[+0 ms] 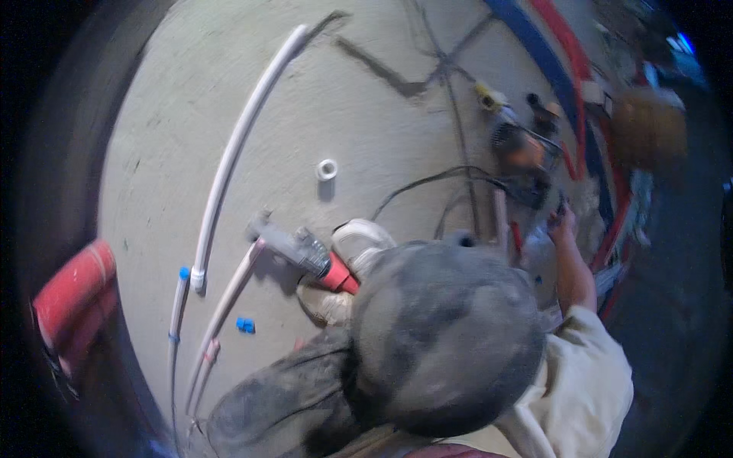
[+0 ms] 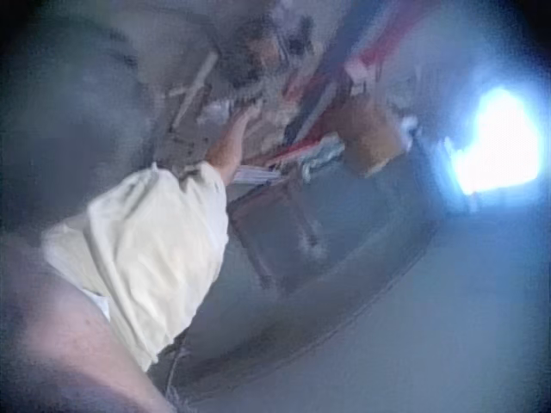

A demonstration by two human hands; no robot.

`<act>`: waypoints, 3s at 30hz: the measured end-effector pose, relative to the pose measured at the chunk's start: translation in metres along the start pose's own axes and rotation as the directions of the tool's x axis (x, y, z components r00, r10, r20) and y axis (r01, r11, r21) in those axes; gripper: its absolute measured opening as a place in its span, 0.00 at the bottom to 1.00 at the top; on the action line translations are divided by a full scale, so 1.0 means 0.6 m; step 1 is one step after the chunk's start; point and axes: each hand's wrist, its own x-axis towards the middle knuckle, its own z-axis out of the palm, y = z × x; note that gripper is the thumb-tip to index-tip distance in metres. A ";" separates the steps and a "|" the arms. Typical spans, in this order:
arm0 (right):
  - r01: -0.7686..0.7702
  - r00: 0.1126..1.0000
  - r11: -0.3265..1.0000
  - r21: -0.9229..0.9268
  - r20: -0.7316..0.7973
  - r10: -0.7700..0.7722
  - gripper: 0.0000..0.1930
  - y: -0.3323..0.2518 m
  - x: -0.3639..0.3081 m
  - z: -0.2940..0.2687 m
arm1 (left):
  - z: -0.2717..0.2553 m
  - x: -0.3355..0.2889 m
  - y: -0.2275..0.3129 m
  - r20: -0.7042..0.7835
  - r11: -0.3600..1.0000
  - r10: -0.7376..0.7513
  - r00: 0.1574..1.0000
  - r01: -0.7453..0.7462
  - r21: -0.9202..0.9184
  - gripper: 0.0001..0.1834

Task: The person sits on the floor and uses a pipe fusion tool to heat and join white PVC pipes with elbow fittings. They repeatedly pick up pipes, insert them into the tool, and connect them to fittings, occasionally using pliers to adjust the components.

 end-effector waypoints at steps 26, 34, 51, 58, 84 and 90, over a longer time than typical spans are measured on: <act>0.908 -0.128 -0.307 0.284 0.887 0.444 0.26 0.205 -0.543 0.759 | -0.040 -0.065 0.160 -0.274 0.958 0.134 0.952 -0.196 -0.210 0.16; 0.876 -0.266 -0.243 0.416 0.839 0.475 0.21 0.268 -0.498 0.778 | -0.022 -0.102 0.180 -0.255 0.958 0.111 0.961 -0.171 -0.230 0.15; 0.432 0.146 0.722 -0.541 0.831 0.536 0.14 0.244 -0.530 0.736 | -0.214 0.029 0.197 -0.745 0.946 0.278 0.606 -0.039 0.321 0.25; 0.421 -0.060 0.720 -0.552 0.775 0.630 0.17 0.236 -0.551 0.748 | -0.257 0.059 0.214 -0.765 0.953 0.249 0.595 -0.011 0.302 0.16; 0.351 0.109 0.584 -0.732 0.651 0.751 0.15 0.190 -0.628 0.761 | -0.289 -0.074 0.222 -0.823 0.866 0.451 0.346 0.053 0.497 0.02; 0.543 0.089 0.590 -0.598 0.739 0.668 0.25 0.252 -0.582 0.743 | -0.257 -0.033 0.228 -0.777 0.896 0.372 0.509 0.023 0.444 0.05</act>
